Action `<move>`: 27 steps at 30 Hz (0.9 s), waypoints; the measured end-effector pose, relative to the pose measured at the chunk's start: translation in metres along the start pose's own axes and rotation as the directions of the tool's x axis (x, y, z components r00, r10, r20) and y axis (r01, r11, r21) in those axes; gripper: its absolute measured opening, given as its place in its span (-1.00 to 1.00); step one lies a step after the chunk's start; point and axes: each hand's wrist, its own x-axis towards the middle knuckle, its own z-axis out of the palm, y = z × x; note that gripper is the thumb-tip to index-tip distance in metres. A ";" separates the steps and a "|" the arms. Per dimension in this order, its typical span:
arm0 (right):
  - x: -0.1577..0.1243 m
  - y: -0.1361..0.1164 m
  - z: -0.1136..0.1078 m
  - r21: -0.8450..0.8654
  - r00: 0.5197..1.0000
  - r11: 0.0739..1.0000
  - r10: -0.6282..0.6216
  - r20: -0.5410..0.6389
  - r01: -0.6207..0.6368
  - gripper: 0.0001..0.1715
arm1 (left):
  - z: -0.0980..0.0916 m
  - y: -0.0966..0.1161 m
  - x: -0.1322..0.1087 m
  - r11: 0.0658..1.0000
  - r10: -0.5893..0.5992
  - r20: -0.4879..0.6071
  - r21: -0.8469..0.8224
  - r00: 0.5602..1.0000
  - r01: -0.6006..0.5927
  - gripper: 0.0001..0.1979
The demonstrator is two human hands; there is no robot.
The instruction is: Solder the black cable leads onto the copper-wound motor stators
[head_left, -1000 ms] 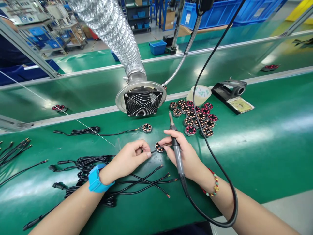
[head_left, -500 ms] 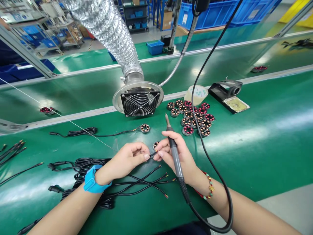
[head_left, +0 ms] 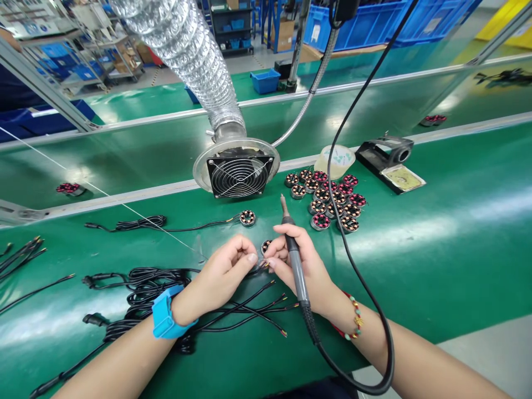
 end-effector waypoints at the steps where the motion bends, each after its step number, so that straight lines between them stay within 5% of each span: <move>1: -0.001 0.000 0.000 -0.010 1.000 1.000 -0.020 -0.001 0.020 -0.50 | 0.001 0.000 0.000 1.000 0.004 -0.006 0.011 1.000 -0.004 -0.82; 11: -0.001 -0.004 0.002 -0.156 0.983 0.970 -0.183 0.027 0.185 -0.55 | 0.000 0.009 -0.001 0.994 0.047 0.064 0.099 0.997 -0.054 -0.85; 16: -0.002 -0.006 0.006 -0.220 0.974 0.949 -0.226 0.037 0.228 -0.58 | 0.001 0.012 -0.001 0.978 -0.155 0.230 -0.100 0.961 0.182 -0.82; 27: 0.000 -0.005 -0.008 -0.649 0.992 0.751 0.072 -0.105 -0.123 -0.48 | -0.004 0.001 0.013 0.963 -0.268 0.005 0.022 0.963 0.268 -0.84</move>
